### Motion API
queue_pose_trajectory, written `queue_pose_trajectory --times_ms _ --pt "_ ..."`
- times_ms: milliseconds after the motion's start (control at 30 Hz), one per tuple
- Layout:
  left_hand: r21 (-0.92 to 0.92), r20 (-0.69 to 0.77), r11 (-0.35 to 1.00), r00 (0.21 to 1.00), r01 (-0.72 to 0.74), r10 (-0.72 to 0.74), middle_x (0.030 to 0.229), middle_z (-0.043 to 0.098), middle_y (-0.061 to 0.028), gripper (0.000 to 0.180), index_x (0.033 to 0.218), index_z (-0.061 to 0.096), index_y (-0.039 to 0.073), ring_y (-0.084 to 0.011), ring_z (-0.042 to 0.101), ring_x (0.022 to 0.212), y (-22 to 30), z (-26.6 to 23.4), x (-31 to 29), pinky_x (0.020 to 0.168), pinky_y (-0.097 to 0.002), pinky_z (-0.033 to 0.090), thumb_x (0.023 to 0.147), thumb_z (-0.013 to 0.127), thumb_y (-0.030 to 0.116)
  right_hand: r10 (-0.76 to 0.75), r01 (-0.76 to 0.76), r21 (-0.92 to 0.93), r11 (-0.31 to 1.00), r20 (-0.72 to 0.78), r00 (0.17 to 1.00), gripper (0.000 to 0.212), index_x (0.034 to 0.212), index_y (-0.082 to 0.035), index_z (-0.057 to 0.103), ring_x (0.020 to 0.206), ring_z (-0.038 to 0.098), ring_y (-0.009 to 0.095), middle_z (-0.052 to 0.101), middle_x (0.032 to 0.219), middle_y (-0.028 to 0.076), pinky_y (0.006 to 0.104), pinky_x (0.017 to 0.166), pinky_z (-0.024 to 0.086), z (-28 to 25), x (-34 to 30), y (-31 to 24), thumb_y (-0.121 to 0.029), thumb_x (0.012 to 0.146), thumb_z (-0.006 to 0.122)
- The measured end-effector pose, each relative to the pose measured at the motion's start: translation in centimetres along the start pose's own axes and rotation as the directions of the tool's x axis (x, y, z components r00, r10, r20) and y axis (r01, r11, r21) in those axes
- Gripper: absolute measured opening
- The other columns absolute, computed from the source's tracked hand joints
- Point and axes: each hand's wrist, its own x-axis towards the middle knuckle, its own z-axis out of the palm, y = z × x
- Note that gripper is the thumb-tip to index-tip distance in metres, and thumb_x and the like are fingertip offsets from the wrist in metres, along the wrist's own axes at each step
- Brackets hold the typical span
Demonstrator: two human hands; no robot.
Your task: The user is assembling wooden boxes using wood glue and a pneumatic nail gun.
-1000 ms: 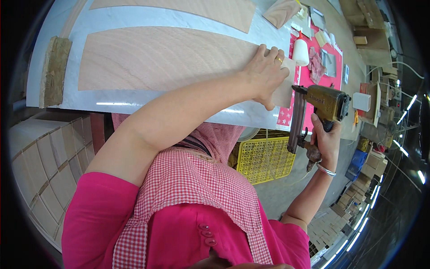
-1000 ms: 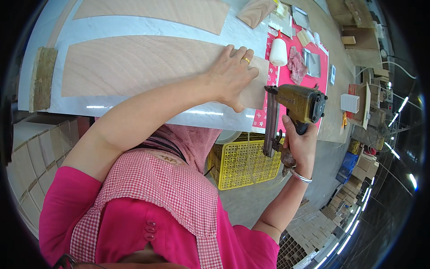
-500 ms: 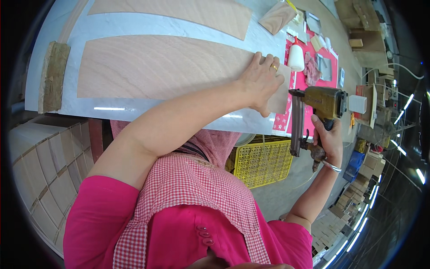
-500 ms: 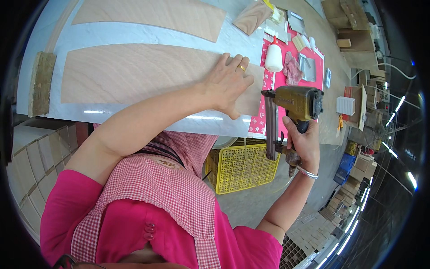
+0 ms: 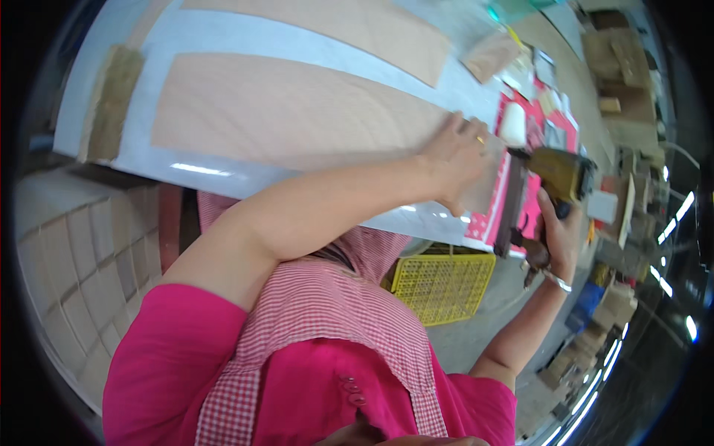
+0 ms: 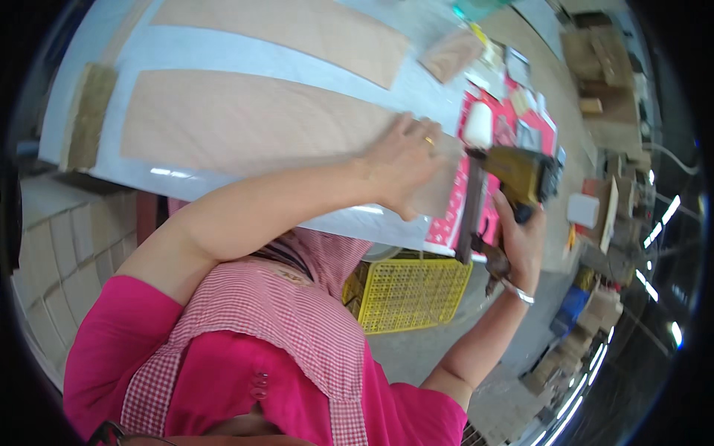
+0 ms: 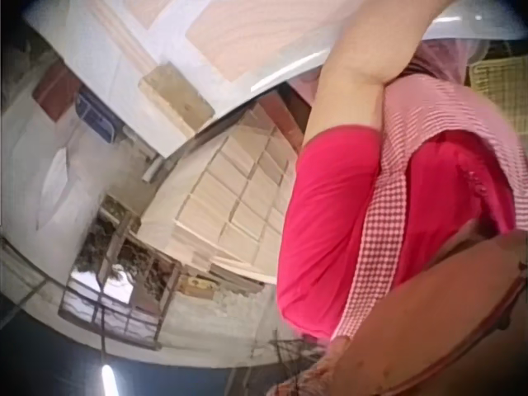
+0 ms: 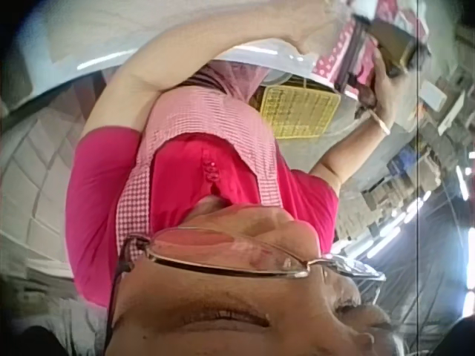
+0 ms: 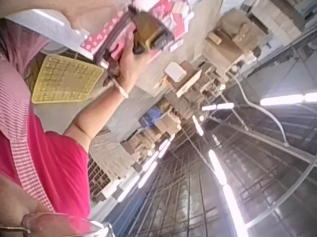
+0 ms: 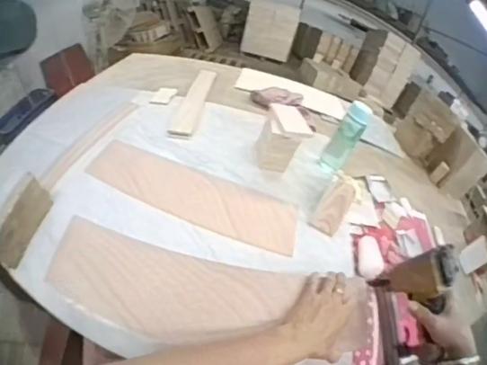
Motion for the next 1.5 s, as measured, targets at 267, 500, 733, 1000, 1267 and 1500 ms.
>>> queue_pose_trajectory --times_ms 267,500,733,1000,1267,1500 --pt "-0.040 -0.162 0.996 0.984 -0.078 0.070 0.129 0.053 -0.0223 0.100 0.123 0.056 -0.001 -0.0353 0.037 0.134 -5.4 -3.8 -6.4 0.102 -0.0558 0.034 0.050 0.081 0.063 -0.007 0.018 0.126 0.992 -0.091 0.996 0.058 0.127 0.003 0.056 0.106 0.059 0.019 0.064 0.120 0.011 0.0319 0.093 0.044 -0.4 -4.5 5.1 -0.038 0.088 0.069" --pt "0.320 0.265 0.865 0.840 0.386 -0.472 0.148 0.031 -0.0259 0.126 0.143 0.029 -0.003 -0.0366 0.027 0.142 -15.7 -17.6 -26.5 0.113 -0.0555 0.025 0.043 0.092 0.040 -0.246 0.260 0.067 0.963 -0.163 0.955 0.050 0.088 0.011 0.065 0.057 0.042 0.012 0.056 0.064 0.004 0.0323 0.051 0.039 0.4 -5.5 7.1 -0.038 0.087 0.073" --pt "0.328 0.274 0.904 0.889 0.273 -0.367 0.145 0.034 -0.0260 0.121 0.141 0.031 -0.003 -0.0374 0.031 0.139 -19.1 -18.3 -29.0 0.113 -0.0530 0.027 0.044 0.091 0.040 -0.237 0.254 0.092 0.963 -0.161 0.958 0.041 0.078 0.002 0.061 0.051 0.044 0.011 0.053 0.058 0.002 0.0298 0.047 0.037 1.6 -6.0 6.4 -0.036 0.087 0.073" --pt "0.158 0.323 0.972 0.921 0.175 -0.218 0.133 0.042 -0.0275 0.117 0.138 0.035 -0.001 -0.0415 0.041 0.127 -22.5 -19.1 -27.3 0.108 -0.0482 0.032 0.040 0.085 0.037 0.134 -0.102 0.215 0.971 -0.139 0.981 0.038 0.108 -0.005 0.056 0.049 0.044 0.006 0.054 0.067 -0.002 0.0254 0.043 0.036 2.1 -8.8 -0.9 -0.031 0.086 0.074" --pt "0.137 0.231 0.956 0.930 0.260 -0.287 0.151 0.023 -0.0242 0.129 0.151 0.022 0.014 -0.0431 0.029 0.137 -21.1 -17.0 -29.2 0.114 -0.0488 0.029 0.040 0.084 0.035 0.048 -0.040 0.278 0.960 -0.023 0.999 0.027 0.083 -0.002 0.058 0.039 0.046 0.008 0.052 0.054 -0.001 0.0269 0.037 0.033 1.5 -7.5 -0.5 -0.024 0.086 0.073" --pt "0.243 0.253 0.928 0.904 0.284 -0.343 0.152 0.025 -0.0218 0.130 0.153 0.021 0.018 -0.0421 0.030 0.136 -19.9 -18.4 -29.4 0.114 -0.0477 0.030 0.041 0.085 0.035 0.001 0.025 0.264 0.964 -0.097 0.995 0.029 0.075 -0.002 0.059 0.038 0.042 0.006 0.050 0.052 -0.002 0.0265 0.036 0.030 1.6 -3.8 0.3 -0.024 0.086 0.074"
